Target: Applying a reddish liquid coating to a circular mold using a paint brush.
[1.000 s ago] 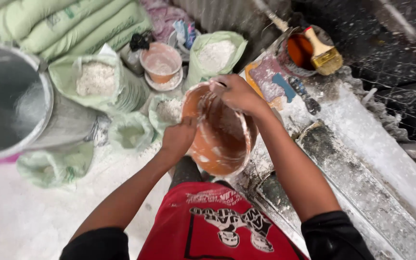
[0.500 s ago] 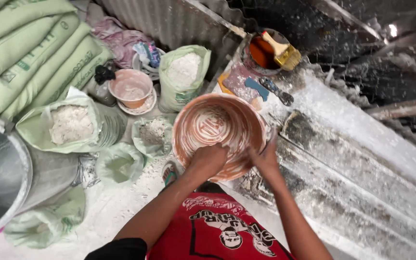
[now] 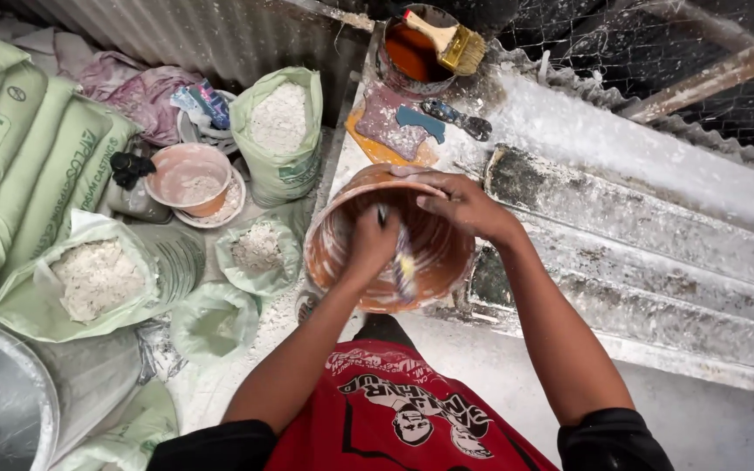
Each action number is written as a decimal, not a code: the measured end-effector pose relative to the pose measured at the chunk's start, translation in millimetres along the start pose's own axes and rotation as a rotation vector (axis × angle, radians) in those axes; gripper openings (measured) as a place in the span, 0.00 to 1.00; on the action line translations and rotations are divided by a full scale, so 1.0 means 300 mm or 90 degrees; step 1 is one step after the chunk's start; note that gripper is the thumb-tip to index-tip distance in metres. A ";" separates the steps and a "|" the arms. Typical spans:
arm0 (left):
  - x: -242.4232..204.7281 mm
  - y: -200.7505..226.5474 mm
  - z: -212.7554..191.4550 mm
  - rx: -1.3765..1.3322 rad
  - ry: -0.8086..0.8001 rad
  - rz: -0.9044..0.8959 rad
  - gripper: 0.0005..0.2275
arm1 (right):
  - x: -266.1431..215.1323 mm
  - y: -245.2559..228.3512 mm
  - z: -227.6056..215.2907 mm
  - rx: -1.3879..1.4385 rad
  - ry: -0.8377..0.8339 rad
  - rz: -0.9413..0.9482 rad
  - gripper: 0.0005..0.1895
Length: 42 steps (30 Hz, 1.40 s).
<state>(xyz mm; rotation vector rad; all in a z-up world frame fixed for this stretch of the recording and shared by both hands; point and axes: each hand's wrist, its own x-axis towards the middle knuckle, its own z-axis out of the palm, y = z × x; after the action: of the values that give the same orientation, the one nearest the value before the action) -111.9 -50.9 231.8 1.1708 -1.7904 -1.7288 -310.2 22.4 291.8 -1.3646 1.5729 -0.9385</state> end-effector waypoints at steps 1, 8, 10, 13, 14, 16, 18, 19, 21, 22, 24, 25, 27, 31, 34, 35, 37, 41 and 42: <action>0.032 -0.059 0.044 0.001 -0.001 -0.001 0.14 | 0.016 -0.005 0.026 0.002 0.000 0.001 0.20; 0.095 -0.502 0.184 0.649 -0.387 0.205 0.15 | 0.097 -0.261 0.160 -0.071 -0.069 0.028 0.24; 0.135 -0.483 0.149 0.622 -0.416 0.170 0.18 | 0.108 -0.239 0.154 -0.048 -0.081 0.028 0.24; 0.089 -0.306 0.177 0.454 -0.388 0.089 0.15 | 0.120 -0.140 0.168 -0.070 -0.034 0.016 0.22; 0.061 -0.248 0.185 0.333 -0.354 0.038 0.13 | 0.140 -0.163 0.179 -0.088 -0.017 0.005 0.21; 0.034 -0.271 0.161 0.212 -0.318 -0.017 0.11 | 0.162 -0.195 0.188 -0.103 -0.004 -0.005 0.20; 0.055 -0.423 0.093 0.548 -0.335 0.019 0.12 | 0.179 -0.212 0.174 -0.048 -0.038 0.000 0.21; 0.070 -0.312 0.051 0.549 -0.332 0.019 0.12 | 0.176 -0.184 0.175 -0.047 -0.039 -0.002 0.21; 0.092 -0.093 -0.026 0.585 -0.445 0.281 0.18 | 0.158 -0.123 0.180 -0.089 0.000 0.069 0.22; 0.062 -0.064 0.010 0.584 -0.449 0.275 0.18 | 0.168 -0.150 0.196 -0.083 -0.002 0.073 0.22; 0.011 0.000 0.087 0.028 -0.324 -0.205 0.14 | 0.190 -0.203 0.217 -0.077 -0.022 0.011 0.20; 0.036 -0.252 0.128 0.029 -0.326 -0.206 0.14 | 0.190 -0.178 0.215 -0.076 -0.021 0.013 0.20; 0.120 -0.679 0.216 0.571 -0.400 -0.120 0.09 | 0.195 -0.127 0.205 -0.091 -0.002 0.086 0.21; 0.012 -0.282 0.051 0.527 -0.361 0.181 0.14 | 0.162 -0.115 0.212 -0.094 0.040 0.143 0.26; -0.015 -0.067 0.097 0.230 -0.113 -0.080 0.14 | 0.193 -0.118 0.207 -0.050 0.087 0.068 0.21; -0.037 -0.016 0.049 0.383 -0.289 -0.150 0.16 | 0.194 -0.162 0.198 -0.047 0.077 0.046 0.21; -0.072 -0.090 -0.004 0.528 -0.473 -0.238 0.19 | 0.155 -0.210 0.229 -0.035 0.053 0.037 0.20; 0.195 -0.610 0.102 0.634 -0.392 0.163 0.13 | 0.179 -0.175 0.210 -0.073 0.048 0.015 0.21; 0.281 -0.738 0.206 0.611 -0.387 0.270 0.12 | 0.183 -0.145 0.214 -0.081 0.050 0.032 0.21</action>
<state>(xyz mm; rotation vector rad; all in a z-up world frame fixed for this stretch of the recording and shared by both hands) -142.5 -53.4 -11.2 0.4237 -3.1361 -0.9961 -238.1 -38.9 301.5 -1.3837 1.7431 -0.8841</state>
